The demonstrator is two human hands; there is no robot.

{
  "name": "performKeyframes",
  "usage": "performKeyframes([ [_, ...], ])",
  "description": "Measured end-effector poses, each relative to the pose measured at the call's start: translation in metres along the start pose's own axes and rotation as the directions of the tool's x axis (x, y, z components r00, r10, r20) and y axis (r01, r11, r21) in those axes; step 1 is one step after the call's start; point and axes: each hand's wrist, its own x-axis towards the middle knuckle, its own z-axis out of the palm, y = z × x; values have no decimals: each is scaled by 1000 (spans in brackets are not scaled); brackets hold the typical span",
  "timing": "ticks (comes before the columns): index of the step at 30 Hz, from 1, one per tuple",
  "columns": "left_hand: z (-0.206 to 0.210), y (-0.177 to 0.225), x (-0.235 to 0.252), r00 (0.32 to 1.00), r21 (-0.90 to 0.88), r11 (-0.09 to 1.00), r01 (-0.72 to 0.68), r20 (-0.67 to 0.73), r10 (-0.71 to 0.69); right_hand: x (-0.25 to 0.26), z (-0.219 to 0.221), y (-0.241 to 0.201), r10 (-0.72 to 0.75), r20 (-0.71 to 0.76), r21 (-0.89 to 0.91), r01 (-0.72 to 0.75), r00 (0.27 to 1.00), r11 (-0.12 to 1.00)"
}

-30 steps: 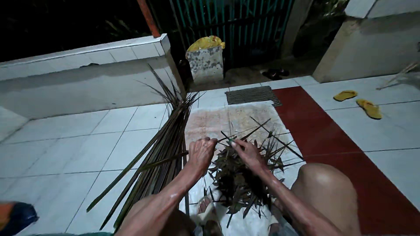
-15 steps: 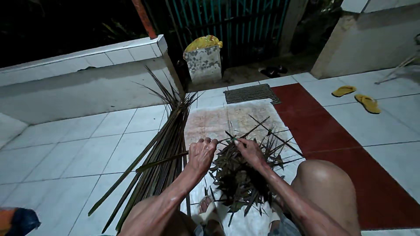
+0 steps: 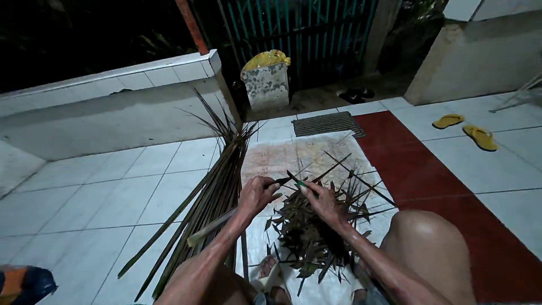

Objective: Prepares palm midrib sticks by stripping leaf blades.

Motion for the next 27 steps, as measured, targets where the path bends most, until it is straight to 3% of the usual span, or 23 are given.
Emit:
performKeyframes([
  [10, -1, 2, 0, 998, -236, 972, 11, 62, 4, 7, 0, -11, 87, -81, -90, -94, 993, 991],
  [17, -6, -2, -5, 992, -282, 957, 68, 119, -36, 24, -29, 9, 202, -260, -68, -226, 944, 972],
  [23, -8, 4, -3, 989, -354, 931, 92, 143, -43, 6, -13, -3, -3, -47, -3, 3, 999, 1000],
  [27, -9, 10, -5, 982, -429, 893, 132, 180, -59, 5, -11, -6, -17, -30, 5, 17, 999, 1000],
])
